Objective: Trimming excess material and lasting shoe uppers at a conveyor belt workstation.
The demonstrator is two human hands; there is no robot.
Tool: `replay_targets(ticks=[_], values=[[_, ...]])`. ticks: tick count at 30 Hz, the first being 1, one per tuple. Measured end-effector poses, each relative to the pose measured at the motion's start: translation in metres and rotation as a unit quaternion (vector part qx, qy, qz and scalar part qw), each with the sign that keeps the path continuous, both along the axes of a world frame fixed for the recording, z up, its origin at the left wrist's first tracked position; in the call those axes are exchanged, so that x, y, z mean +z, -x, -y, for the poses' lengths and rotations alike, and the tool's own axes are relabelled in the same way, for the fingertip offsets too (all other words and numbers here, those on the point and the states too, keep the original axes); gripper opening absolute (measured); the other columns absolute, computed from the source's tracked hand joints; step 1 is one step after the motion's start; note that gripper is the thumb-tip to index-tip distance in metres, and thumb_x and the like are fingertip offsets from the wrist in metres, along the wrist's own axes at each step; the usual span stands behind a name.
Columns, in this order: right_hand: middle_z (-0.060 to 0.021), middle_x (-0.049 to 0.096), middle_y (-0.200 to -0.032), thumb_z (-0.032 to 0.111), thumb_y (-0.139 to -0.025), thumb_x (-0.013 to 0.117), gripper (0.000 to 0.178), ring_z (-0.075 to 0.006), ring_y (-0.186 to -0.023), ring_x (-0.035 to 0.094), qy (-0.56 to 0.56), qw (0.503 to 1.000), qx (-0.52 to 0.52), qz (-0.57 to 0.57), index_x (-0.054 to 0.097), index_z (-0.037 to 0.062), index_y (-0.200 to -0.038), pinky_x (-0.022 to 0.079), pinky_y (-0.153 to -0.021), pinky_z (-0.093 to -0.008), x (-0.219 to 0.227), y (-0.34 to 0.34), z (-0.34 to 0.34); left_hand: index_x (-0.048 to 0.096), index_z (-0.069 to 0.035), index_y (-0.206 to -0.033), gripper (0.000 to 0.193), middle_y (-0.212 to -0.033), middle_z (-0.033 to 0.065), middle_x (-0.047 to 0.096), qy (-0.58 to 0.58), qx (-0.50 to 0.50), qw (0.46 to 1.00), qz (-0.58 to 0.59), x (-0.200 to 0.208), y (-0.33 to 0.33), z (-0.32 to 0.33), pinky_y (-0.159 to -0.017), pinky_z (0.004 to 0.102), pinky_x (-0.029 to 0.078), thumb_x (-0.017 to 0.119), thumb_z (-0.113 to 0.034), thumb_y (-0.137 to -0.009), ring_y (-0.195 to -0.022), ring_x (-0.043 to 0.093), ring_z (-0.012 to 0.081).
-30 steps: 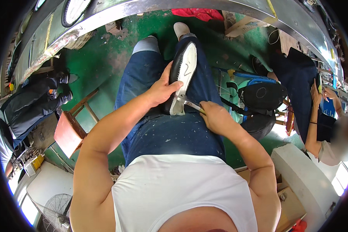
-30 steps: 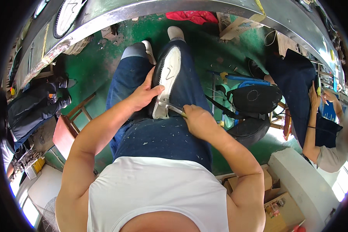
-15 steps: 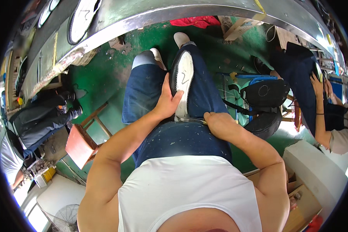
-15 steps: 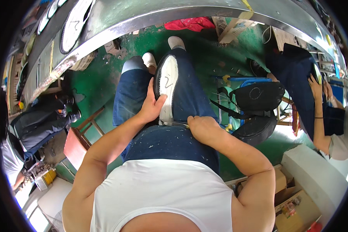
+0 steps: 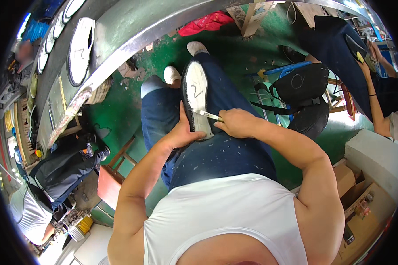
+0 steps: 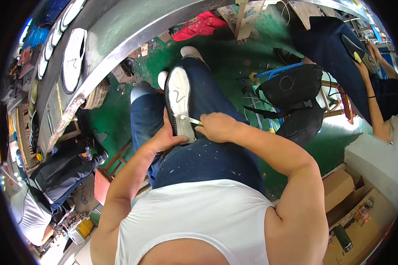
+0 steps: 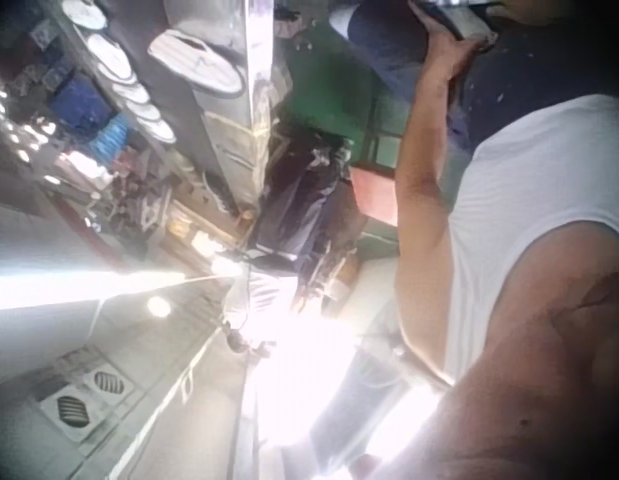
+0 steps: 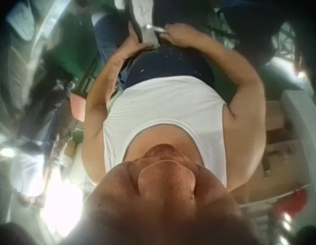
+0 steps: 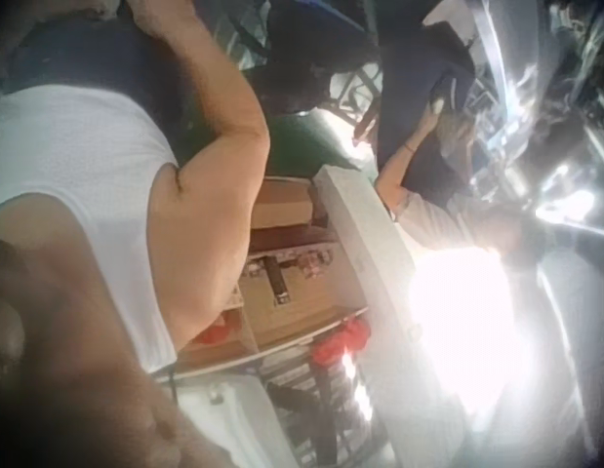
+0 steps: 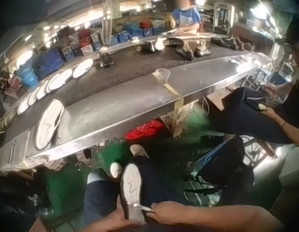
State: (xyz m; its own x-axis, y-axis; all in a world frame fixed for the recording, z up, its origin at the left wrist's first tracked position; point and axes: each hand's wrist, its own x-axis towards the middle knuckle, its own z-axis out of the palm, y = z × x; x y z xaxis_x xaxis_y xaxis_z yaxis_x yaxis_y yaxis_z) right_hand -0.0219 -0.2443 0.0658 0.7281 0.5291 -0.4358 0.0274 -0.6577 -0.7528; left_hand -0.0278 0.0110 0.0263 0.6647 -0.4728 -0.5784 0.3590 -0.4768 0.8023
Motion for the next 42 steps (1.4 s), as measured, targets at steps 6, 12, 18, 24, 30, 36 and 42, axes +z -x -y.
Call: replay_targets(ticks=[6, 12, 18, 24, 30, 36, 42], values=[[-0.0089, 0.067, -0.073, 0.034, -0.103, 0.052, 0.036, -0.0182, -0.066, 0.067, -0.135, 0.969, -0.157, -0.133, 0.059, 0.0009, -0.09, 0.053, -0.066, -0.0337, -0.031, 0.009, 0.023, 0.034, 0.003, -0.145, 0.068, -0.13, 0.0141, 0.056, 0.123, 0.287, 0.95, 0.003, -0.046, -0.05, 0.003, -0.1, 0.0333, 0.044, 0.065, -0.033, -0.097, -0.115, 0.055, 0.0208], [-0.0084, 0.066, -0.088, 0.028, -0.106, 0.046, 0.031, -0.0164, -0.075, 0.068, -0.27, 0.889, -0.244, -0.279, 0.057, -0.0015, -0.105, 0.054, -0.069, -0.0306, -0.073, 0.021, 0.041, 0.057, 0.001, -0.134, 0.055, -0.122, 0.0103, 0.065, 0.099, 0.31, 0.946, 0.008, 0.068, -0.103, -0.006, -0.093, 0.0324, 0.049, 0.062, -0.039, -0.098, -0.107, 0.061, 0.0174], [-0.0112, 0.067, -0.09, 0.03, -0.107, 0.045, 0.035, -0.0185, -0.077, 0.068, -0.287, 0.867, -0.233, -0.333, 0.057, -0.0028, -0.108, 0.054, -0.068, -0.032, -0.083, -0.001, 0.039, 0.061, 0.005, -0.113, 0.057, -0.095, 0.0164, 0.072, -0.134, 0.069, 0.908, 0.39, 0.258, -0.294, -0.037, -0.074, 0.0391, 0.054, 0.065, -0.049, -0.093, -0.082, 0.069, 0.0242], [-0.0118, 0.068, -0.092, 0.032, -0.107, 0.043, 0.039, -0.0194, -0.08, 0.069, -0.28, 0.852, -0.237, -0.372, 0.056, -0.0036, -0.112, 0.054, -0.069, -0.0316, -0.067, -0.023, 0.033, 0.045, 0.0, -0.139, 0.063, -0.147, 0.0178, 0.049, -0.591, -0.113, 0.528, 0.6, 0.23, -0.471, -0.044, -0.111, 0.0498, 0.035, 0.05, -0.048, -0.099, -0.136, 0.046, 0.0342], [-0.0116, 0.069, -0.095, 0.033, -0.108, 0.041, 0.039, -0.0184, -0.08, 0.07, -0.253, 0.855, -0.227, -0.391, 0.056, -0.0027, -0.114, 0.049, -0.055, -0.0263, -0.061, -0.029, 0.038, 0.034, 0.0, -0.151, 0.07, -0.161, 0.0162, 0.028, -0.506, -0.01, 0.683, 0.526, 0.1, -0.505, -0.097, -0.12, 0.0522, 0.021, 0.037, -0.051, -0.102, -0.15, 0.022, 0.0388], [-0.0112, 0.07, -0.094, 0.036, -0.107, 0.041, 0.041, -0.0166, -0.077, 0.069, -0.258, 0.845, -0.237, -0.404, 0.057, -0.0011, -0.115, 0.045, -0.047, -0.0243, -0.067, -0.033, 0.04, 0.062, -0.009, -0.131, 0.052, -0.13, 0.0178, 0.064, -0.556, -0.032, 0.706, 0.438, 0.177, -0.465, -0.117, -0.101, 0.0433, 0.049, 0.053, -0.047, -0.097, -0.118, 0.061, 0.0344], [-0.0118, 0.07, -0.094, 0.034, -0.107, 0.041, 0.039, -0.0165, -0.076, 0.069, -0.247, 0.86, -0.22, -0.39, 0.057, -0.0012, -0.114, 0.044, -0.046, -0.0245, -0.07, -0.031, 0.036, 0.052, 0.003, -0.14, 0.079, -0.142, 0.0218, 0.055, -0.582, -0.031, 0.774, 0.246, 0.193, -0.445, -0.22, -0.107, 0.04, 0.043, 0.068, -0.05, -0.084, -0.129, 0.055, 0.0352]])
